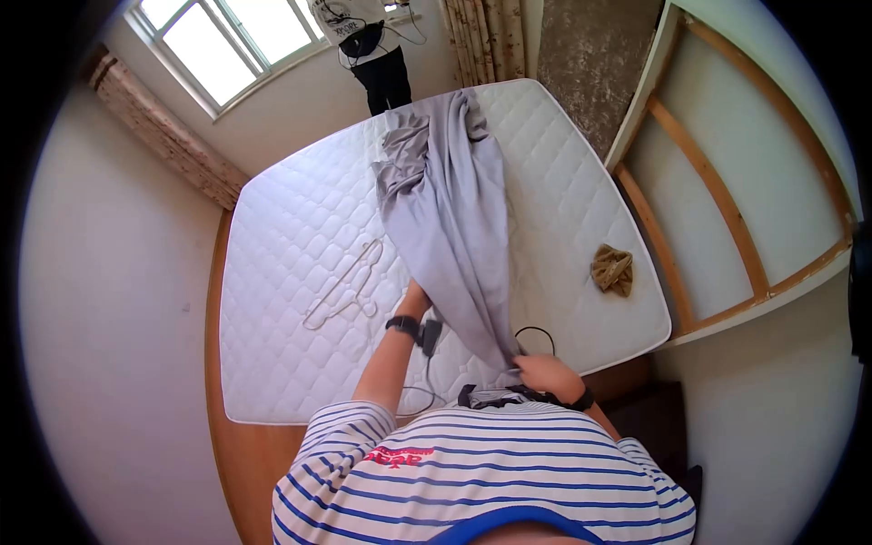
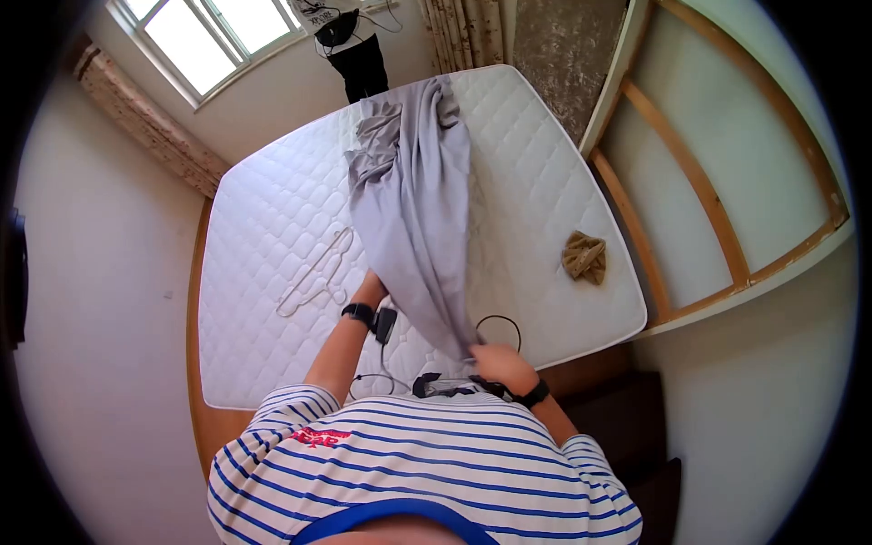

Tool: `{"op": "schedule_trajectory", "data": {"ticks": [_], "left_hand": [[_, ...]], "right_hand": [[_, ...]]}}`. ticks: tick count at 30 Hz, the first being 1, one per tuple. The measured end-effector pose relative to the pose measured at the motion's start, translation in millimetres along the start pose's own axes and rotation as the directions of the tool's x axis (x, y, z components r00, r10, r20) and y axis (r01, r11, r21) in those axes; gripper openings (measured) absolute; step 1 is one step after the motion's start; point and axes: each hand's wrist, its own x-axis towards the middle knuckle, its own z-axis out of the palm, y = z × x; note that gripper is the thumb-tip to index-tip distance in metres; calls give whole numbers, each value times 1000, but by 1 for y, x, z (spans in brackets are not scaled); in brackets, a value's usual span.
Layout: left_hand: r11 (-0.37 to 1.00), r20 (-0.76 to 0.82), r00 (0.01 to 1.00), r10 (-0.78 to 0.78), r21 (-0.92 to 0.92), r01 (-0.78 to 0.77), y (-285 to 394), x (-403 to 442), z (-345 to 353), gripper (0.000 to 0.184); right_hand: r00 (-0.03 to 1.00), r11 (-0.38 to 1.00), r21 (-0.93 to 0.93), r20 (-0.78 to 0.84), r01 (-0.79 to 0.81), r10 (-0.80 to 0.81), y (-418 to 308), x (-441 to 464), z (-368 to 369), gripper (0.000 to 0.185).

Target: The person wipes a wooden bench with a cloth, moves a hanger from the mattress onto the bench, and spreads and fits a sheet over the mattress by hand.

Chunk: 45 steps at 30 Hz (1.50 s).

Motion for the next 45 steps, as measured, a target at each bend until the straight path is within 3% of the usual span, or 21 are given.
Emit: {"op": "schedule_trajectory", "data": {"ticks": [2,4,5,7,9,12,14,16,19,20,21,23,24,25,27,30,33,36,40,42,45], "left_hand": [[954,-182,983,-30,289,83,-56,-14,-85,50],[720,-394,917,70,656,227,-47,-75,-124,46],[742,-547,837,24,571,352,-34,-98,-149,39],[769,-498,799,336,635,71,3,-137,-194,38],[812,-653,627,424,580,55,57,-148,-206,29],[790,-451,697,558,545,-280,141,-177,-86,22],[794,-258,846,466,545,-271,122,-181,-12,22],[421,89,948,306,880,-218,73,-199,52,29],[662,458,888,-41,679,-319,-37,-218,67,41],[660,522,851,-53,658,-363,-62,-226,62,41],[585,446,843,-299,784,-208,-74,-228,52,40],[547,380,881,-283,818,-177,-71,-236,33,41],[506,307,913,-269,852,-137,-70,-241,25,41],[516,311,909,-277,846,-132,-69,-245,18,41],[628,233,959,-159,774,-84,-68,-247,8,44],[674,-50,984,-173,723,155,-80,-247,4,47],[756,-165,960,-227,592,281,-157,-246,-26,49],[836,-203,843,-498,146,529,-268,-255,-79,48],[757,-259,859,-441,406,511,-290,-254,-102,49],[618,-205,869,-451,631,469,-274,-240,-102,50],[496,-257,852,-456,721,484,-260,-211,-96,47]], "right_hand": [[935,939,-122,121,-320,334,31,-19,5,25],[961,955,112,8,-276,277,62,-45,-1,29],[916,906,168,-38,-388,399,68,-57,-5,28],[835,832,193,-90,-521,544,74,-72,-19,28],[820,822,144,-91,-551,565,85,-77,-27,28],[890,887,-80,-91,-455,448,90,-57,-37,28],[927,974,78,-300,-211,225,60,-25,-51,26],[884,938,345,-447,28,138,25,12,-49,28],[939,536,837,-266,113,219,-4,82,-27,46],[943,560,828,-175,-16,285,-11,106,-14,51],[930,572,807,-84,-148,358,-14,127,3,56],[960,927,364,-280,89,18,4,159,52,59],[976,915,357,39,188,-215,15,176,72,55],[955,952,78,-6,296,-296,42,175,119,48],[936,942,-4,114,336,-333,24,164,145,34],[908,984,-175,408,-31,101,10,133,149,22],[984,960,-235,121,154,-128,32,100,181,14],[946,999,25,321,-42,32,32,72,161,21],[942,980,187,335,-64,-2,81,33,157,26],[876,969,-76,417,-235,245,111,15,145,28],[858,857,121,197,-501,474,164,-15,132,27]]}}
